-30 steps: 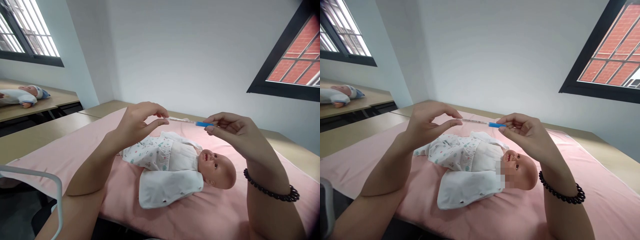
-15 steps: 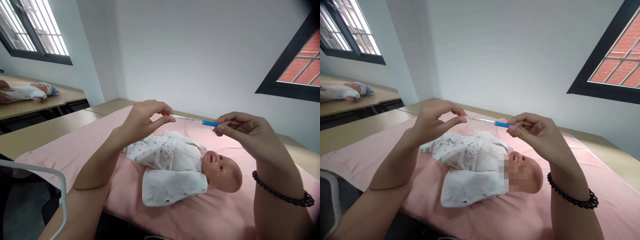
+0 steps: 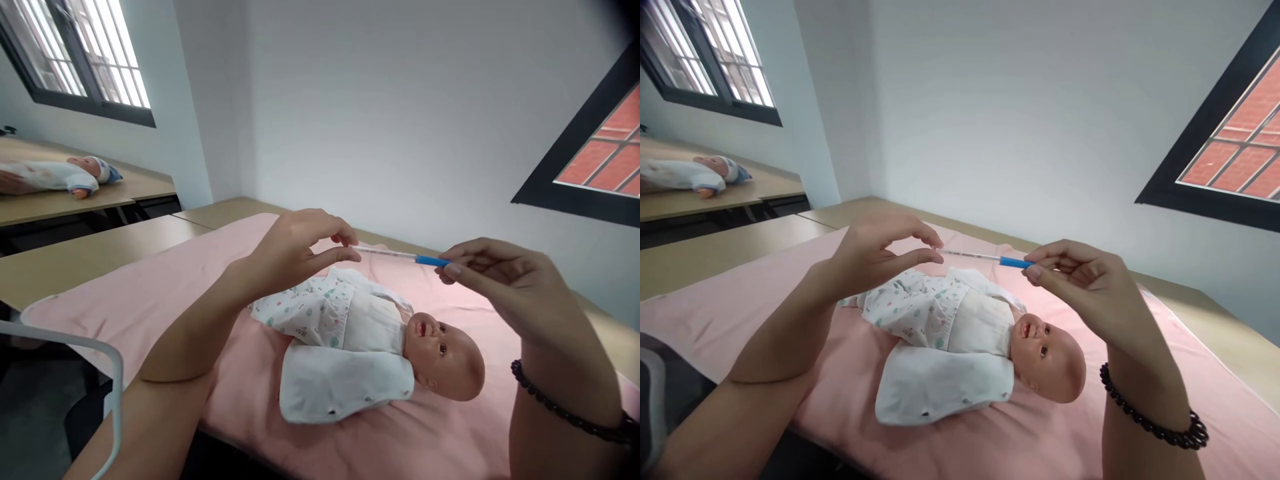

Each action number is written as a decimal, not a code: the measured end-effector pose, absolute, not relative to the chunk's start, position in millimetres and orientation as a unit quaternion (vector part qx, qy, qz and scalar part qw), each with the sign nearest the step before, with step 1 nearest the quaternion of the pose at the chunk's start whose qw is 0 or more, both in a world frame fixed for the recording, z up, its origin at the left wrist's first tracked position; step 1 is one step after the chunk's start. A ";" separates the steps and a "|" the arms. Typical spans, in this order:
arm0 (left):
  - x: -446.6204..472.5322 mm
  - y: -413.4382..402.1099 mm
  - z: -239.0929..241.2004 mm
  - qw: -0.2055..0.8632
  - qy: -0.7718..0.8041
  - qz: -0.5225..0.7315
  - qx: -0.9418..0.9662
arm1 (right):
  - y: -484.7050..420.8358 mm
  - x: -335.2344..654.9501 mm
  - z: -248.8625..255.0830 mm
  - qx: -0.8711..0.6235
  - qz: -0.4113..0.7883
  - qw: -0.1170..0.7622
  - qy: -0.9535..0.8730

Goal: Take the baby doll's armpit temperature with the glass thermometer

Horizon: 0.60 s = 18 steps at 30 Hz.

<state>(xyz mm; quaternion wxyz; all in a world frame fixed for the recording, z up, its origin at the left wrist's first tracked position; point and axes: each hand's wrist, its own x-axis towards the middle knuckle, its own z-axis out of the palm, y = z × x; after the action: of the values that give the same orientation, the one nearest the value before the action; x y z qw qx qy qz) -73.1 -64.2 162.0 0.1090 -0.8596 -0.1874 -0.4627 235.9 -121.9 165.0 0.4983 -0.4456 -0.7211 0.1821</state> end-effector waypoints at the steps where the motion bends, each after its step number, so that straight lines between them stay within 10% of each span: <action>1: -73.6 -64.0 161.8 0.113 -0.194 -0.455 -0.862 | -123.2 236.0 165.0 -0.451 0.173 0.500 -0.719; 18: -73.9 -65.9 167.8 0.059 -0.290 -0.376 -0.878 | -128.6 277.7 170.4 -0.410 0.204 0.521 -0.720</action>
<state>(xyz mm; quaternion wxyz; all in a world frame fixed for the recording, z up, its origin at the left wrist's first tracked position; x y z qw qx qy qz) -73.9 -65.9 167.8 0.0587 -0.8781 -0.2901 -0.3760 277.7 -128.6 170.4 0.5206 -0.4103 -0.7204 0.2041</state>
